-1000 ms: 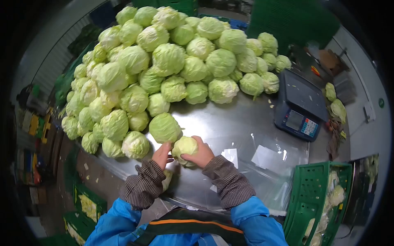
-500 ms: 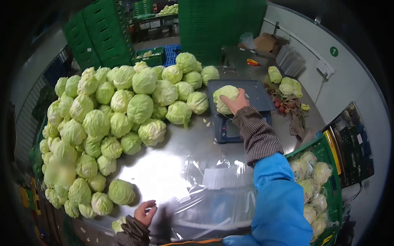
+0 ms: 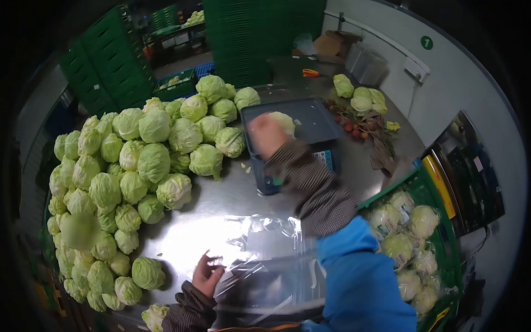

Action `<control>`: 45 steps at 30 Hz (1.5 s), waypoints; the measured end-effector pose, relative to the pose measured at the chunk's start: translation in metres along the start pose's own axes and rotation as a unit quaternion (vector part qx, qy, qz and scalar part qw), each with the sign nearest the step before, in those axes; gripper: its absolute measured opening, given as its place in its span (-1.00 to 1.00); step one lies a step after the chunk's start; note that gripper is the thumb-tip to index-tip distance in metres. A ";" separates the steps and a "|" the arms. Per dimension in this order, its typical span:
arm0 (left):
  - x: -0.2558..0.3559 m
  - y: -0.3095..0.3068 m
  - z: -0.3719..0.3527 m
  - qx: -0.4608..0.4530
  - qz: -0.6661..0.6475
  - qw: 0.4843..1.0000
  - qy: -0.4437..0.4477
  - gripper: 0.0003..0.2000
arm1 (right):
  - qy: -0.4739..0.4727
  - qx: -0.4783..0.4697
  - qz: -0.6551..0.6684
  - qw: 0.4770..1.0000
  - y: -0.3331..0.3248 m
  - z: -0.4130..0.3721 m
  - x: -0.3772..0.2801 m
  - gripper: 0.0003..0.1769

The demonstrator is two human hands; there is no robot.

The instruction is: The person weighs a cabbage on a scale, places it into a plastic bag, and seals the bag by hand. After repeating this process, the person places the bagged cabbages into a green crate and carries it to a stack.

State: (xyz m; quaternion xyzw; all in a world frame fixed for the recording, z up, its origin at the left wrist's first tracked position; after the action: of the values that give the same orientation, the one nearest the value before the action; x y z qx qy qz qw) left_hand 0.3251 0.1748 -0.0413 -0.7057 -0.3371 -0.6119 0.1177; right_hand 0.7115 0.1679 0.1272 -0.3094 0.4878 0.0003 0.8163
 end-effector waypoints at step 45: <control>0.009 -0.025 -0.125 -0.151 0.305 0.940 0.029 -0.79 | 0.200 -0.191 0.243 0.930 0.037 -0.035 0.027 -0.36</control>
State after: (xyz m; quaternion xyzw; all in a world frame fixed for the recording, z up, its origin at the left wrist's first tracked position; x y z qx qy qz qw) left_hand 0.2123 0.1240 -0.0113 -0.7664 -0.0061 -0.6104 0.2002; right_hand 0.6863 0.1721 0.0748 -0.3250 0.6920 0.2294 0.6025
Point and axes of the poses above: each hand's wrist, its own z-axis towards the middle knuckle, its own y-axis out of the palm, x = y × z, the point moved 10 cm from there along z, towards the middle knuckle, and after that the axes turned 12 degrees about -z, right-handed, at the moved point
